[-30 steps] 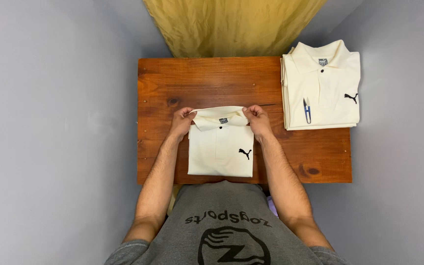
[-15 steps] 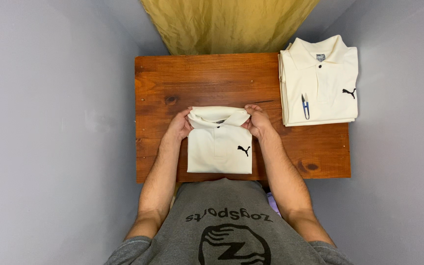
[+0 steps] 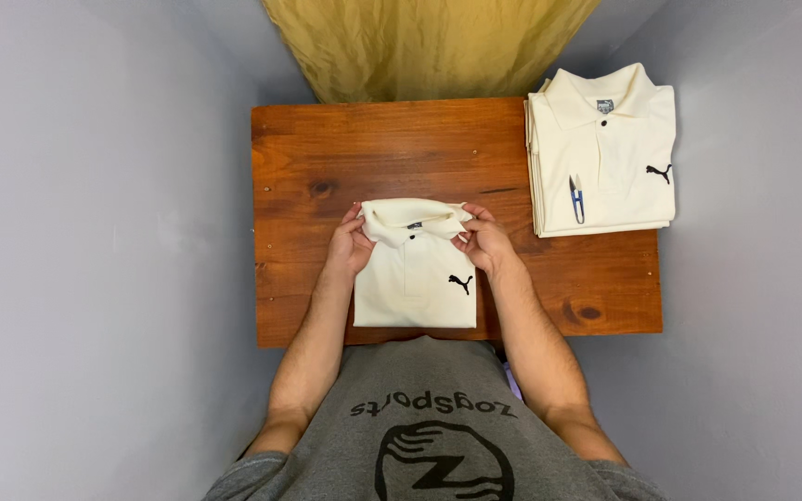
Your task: The person uses small scissors to cut loose threads and tags from a white polo shirt laid out on a wooden table. After removing the threads, the person folds the shirt neatly and places it on top of a stack of other folded white shirts.
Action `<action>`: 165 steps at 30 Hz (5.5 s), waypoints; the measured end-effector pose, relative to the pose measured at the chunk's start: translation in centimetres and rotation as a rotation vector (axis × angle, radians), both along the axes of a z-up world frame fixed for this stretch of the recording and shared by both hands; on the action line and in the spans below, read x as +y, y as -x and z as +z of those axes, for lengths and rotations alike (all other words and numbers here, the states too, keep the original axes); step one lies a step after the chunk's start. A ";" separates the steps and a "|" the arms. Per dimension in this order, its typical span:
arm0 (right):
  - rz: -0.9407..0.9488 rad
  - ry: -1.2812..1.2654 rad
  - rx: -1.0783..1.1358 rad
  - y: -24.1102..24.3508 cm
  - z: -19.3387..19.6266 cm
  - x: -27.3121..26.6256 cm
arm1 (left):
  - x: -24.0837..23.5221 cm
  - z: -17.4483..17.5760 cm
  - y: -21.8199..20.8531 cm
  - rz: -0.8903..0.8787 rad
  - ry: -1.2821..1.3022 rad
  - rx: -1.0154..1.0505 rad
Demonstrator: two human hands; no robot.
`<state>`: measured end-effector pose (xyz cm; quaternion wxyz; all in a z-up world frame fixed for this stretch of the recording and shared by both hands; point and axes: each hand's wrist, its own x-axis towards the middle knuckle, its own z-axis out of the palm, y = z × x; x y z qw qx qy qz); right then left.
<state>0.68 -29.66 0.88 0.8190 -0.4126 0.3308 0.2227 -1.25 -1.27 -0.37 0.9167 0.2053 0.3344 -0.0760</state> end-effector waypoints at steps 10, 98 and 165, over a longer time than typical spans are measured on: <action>0.336 0.235 0.108 0.3 2.0 -0.7 | 0.6 0.1 -1.3 0.008 -0.014 0.026; 1.444 1.392 -0.729 -11.2 6.9 1.7 | -11.0 4.3 -1.8 -0.847 -1.228 -0.373; 0.918 1.345 -0.923 -6.6 4.1 5.3 | -3.4 3.5 3.4 -0.901 -1.635 -0.113</action>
